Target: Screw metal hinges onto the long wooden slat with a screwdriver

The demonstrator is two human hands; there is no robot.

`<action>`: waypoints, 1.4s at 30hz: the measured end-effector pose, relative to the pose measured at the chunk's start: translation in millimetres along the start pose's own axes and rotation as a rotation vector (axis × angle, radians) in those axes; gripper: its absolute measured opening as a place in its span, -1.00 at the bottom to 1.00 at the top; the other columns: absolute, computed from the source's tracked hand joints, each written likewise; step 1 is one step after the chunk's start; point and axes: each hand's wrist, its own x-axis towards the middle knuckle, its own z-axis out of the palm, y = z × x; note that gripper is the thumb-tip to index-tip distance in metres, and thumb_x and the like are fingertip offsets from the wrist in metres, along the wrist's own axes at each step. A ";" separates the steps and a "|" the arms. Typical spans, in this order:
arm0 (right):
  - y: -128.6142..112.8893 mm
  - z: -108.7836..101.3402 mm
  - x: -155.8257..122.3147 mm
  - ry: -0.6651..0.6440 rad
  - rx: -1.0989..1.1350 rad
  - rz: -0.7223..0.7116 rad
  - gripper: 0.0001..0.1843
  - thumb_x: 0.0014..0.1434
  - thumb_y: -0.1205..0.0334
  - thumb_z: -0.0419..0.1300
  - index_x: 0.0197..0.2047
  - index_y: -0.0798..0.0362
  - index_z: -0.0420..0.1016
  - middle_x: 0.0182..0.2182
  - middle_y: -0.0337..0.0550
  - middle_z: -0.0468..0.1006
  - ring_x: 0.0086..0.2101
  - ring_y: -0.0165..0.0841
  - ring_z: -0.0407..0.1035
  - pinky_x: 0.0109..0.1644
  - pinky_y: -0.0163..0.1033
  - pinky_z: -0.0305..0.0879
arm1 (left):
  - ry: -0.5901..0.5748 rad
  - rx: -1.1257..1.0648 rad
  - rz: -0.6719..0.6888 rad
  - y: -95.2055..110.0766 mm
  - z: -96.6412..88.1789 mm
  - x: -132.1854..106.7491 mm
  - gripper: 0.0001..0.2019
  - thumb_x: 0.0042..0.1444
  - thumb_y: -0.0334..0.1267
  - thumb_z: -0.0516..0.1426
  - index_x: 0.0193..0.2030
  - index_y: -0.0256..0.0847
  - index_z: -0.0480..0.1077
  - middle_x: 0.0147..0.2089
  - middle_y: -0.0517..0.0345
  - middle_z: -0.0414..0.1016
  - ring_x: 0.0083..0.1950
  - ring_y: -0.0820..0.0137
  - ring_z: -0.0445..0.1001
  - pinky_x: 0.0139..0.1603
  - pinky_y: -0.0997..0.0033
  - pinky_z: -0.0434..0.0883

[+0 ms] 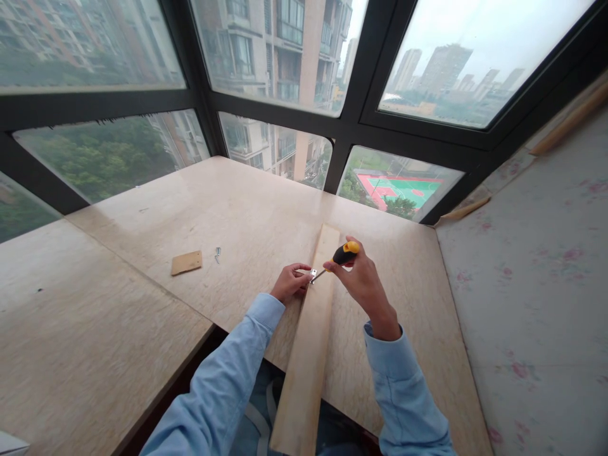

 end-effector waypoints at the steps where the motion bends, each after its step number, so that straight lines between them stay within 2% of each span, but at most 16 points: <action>1: -1.5 -1.2 -0.3 -0.019 -0.003 0.000 -0.09 -0.01 -0.09 0.35 0.31 0.17 0.20 -0.12 0.11 0.54 -0.25 -0.16 0.49 -0.03 0.06 0.44 | -0.004 0.002 -0.004 -0.2 -0.6 0.5 -0.40 -0.19 -0.02 0.40 -0.06 -0.35 0.41 -0.35 -0.03 0.56 -0.45 0.36 0.52 -0.53 0.46 0.44; 3: -2.8 -2.8 -1.8 -0.049 0.018 -0.006 -0.11 0.01 -0.01 0.34 0.32 0.15 0.18 -0.16 0.04 0.56 -0.25 -0.17 0.50 -0.03 0.04 0.44 | -0.024 -0.007 -0.014 0.3 -1.7 1.3 -0.39 -0.21 -0.02 0.40 -0.06 -0.35 0.41 -0.35 -0.03 0.56 -0.45 0.36 0.53 -0.53 0.46 0.44; 8: 1.5 -2.7 -5.3 -0.244 0.199 -0.077 0.06 0.10 0.12 0.27 0.47 0.05 -0.29 0.02 0.00 0.50 0.00 -0.24 0.44 0.19 0.03 0.31 | -0.041 -0.018 -0.020 6.0 -1.6 -0.5 -0.39 -0.22 -0.05 0.42 -0.07 -0.35 0.41 -0.39 0.01 0.55 -0.48 0.38 0.51 -0.54 0.47 0.43; 10: 1.4 -2.7 -4.4 -0.183 0.133 -0.099 0.11 0.03 0.04 0.34 0.47 0.04 -0.23 0.11 0.05 0.42 0.10 -0.17 0.37 0.26 0.07 0.23 | -0.034 -0.011 -0.025 7.9 -0.7 -1.7 -0.41 -0.20 -0.07 0.41 -0.07 -0.35 0.40 -0.39 0.01 0.55 -0.48 0.38 0.51 -0.54 0.47 0.44; 14: -3.5 -5.0 -0.7 -0.073 0.012 -0.029 0.14 -0.05 -0.02 0.41 0.44 0.09 -0.06 -0.09 0.02 0.52 -0.08 -0.10 0.46 0.12 0.09 0.36 | -0.022 0.008 -0.032 7.0 -0.3 -1.4 -0.45 -0.17 -0.11 0.39 -0.07 -0.35 0.40 -0.37 0.01 0.55 -0.46 0.38 0.52 -0.52 0.46 0.46; 17: -2.5 -6.2 -0.4 -0.133 0.105 -0.024 0.12 0.04 0.07 0.35 0.48 0.09 -0.23 -0.18 -0.06 0.56 -0.18 -0.18 0.51 0.05 0.03 0.43 | -0.024 0.010 -0.034 4.4 -1.1 0.6 -0.47 -0.15 -0.13 0.38 -0.07 -0.35 0.40 -0.36 0.01 0.56 -0.46 0.38 0.51 -0.53 0.46 0.45; 21: 7.0 -3.7 -1.9 -0.256 0.204 -0.224 0.09 0.13 0.16 0.25 0.48 -0.02 -0.43 0.18 0.02 0.36 0.19 -0.21 0.29 0.28 0.01 0.23 | -0.020 0.008 -0.044 3.2 -1.1 1.6 -0.50 -0.14 -0.14 0.37 -0.07 -0.34 0.40 -0.37 0.03 0.55 -0.47 0.38 0.51 -0.54 0.46 0.44; 23: 10.5 -1.5 -0.9 -0.174 0.132 -0.258 0.08 0.09 0.08 0.30 0.47 0.00 -0.30 0.26 0.06 0.23 0.26 -0.16 0.16 0.33 0.03 0.15 | -0.013 0.014 -0.045 3.2 -0.8 1.2 -0.51 -0.13 -0.14 0.37 -0.08 -0.34 0.41 -0.38 0.04 0.55 -0.48 0.38 0.51 -0.54 0.46 0.44; 27: 8.9 0.3 3.4 -0.013 0.051 -0.056 0.05 -0.05 -0.08 0.39 0.38 0.13 0.05 0.04 0.13 0.43 -0.03 -0.09 0.43 0.07 0.07 0.41 | -0.002 0.023 -0.033 3.1 -0.3 0.6 -0.52 -0.12 -0.15 0.37 -0.08 -0.33 0.41 -0.36 0.02 0.56 -0.47 0.39 0.51 -0.53 0.48 0.43; 30: 5.1 -1.2 2.8 -0.038 0.086 0.018 0.07 -0.04 -0.01 0.39 0.40 0.14 -0.01 -0.16 0.01 0.55 -0.22 -0.16 0.50 0.00 0.06 0.45 | 0.003 0.030 -0.042 4.0 0.4 0.2 -0.52 -0.12 -0.16 0.37 -0.08 -0.34 0.41 -0.36 0.02 0.55 -0.47 0.40 0.50 -0.53 0.49 0.43; 32: 5.0 -1.8 0.2 -0.129 0.196 -0.030 0.05 0.04 0.07 0.33 0.45 0.08 -0.16 -0.11 -0.02 0.55 -0.12 -0.19 0.50 0.08 0.04 0.42 | -0.002 0.024 -0.047 5.3 1.1 -0.5 -0.53 -0.11 -0.17 0.36 -0.08 -0.34 0.41 -0.36 0.03 0.55 -0.47 0.40 0.50 -0.53 0.48 0.44; 34: 7.2 -1.1 -2.5 -0.251 0.290 -0.114 0.03 0.08 0.13 0.28 0.46 0.01 -0.24 0.07 0.02 0.47 0.08 -0.21 0.41 0.20 0.01 0.33 | -0.006 0.020 -0.047 6.5 1.6 -1.4 -0.54 -0.10 -0.18 0.36 -0.08 -0.34 0.41 -0.37 0.04 0.54 -0.47 0.39 0.50 -0.52 0.46 0.44; 35: 8.8 -0.4 -3.1 -0.280 0.290 -0.144 0.03 0.07 0.12 0.29 0.45 -0.01 -0.21 0.16 0.04 0.39 0.16 -0.20 0.33 0.25 0.01 0.28 | -0.005 0.020 -0.046 6.9 1.7 -1.7 -0.54 -0.10 -0.18 0.36 -0.08 -0.34 0.41 -0.37 0.04 0.54 -0.46 0.38 0.50 -0.52 0.46 0.45; 37: 11.3 1.0 -2.6 -0.207 0.199 -0.140 -0.01 0.00 0.05 0.36 0.39 0.00 -0.03 0.23 0.08 0.30 0.21 -0.15 0.26 0.27 0.03 0.26 | -0.004 0.024 -0.040 6.8 1.6 -1.9 -0.55 -0.09 -0.18 0.35 -0.08 -0.34 0.41 -0.37 0.03 0.54 -0.46 0.38 0.51 -0.51 0.45 0.45; 40: 10.7 0.5 1.9 -0.033 0.066 -0.021 -0.20 -0.09 -0.07 0.42 0.14 0.11 0.30 -0.01 0.11 0.49 -0.07 -0.11 0.47 0.00 0.02 0.46 | -0.007 0.022 -0.031 4.2 0.6 -0.2 -0.55 -0.08 -0.17 0.35 -0.08 -0.34 0.40 -0.37 0.02 0.54 -0.47 0.39 0.49 -0.52 0.47 0.44; 42: 8.2 -1.7 4.9 -0.020 0.035 0.018 -0.39 -0.12 -0.09 0.43 -0.12 0.12 0.41 -0.26 0.00 0.57 -0.29 -0.17 0.51 -0.18 -0.03 0.51 | -0.009 0.022 -0.027 1.7 -0.2 1.6 -0.54 -0.09 -0.16 0.35 -0.08 -0.34 0.41 -0.37 0.02 0.54 -0.48 0.41 0.48 -0.53 0.48 0.43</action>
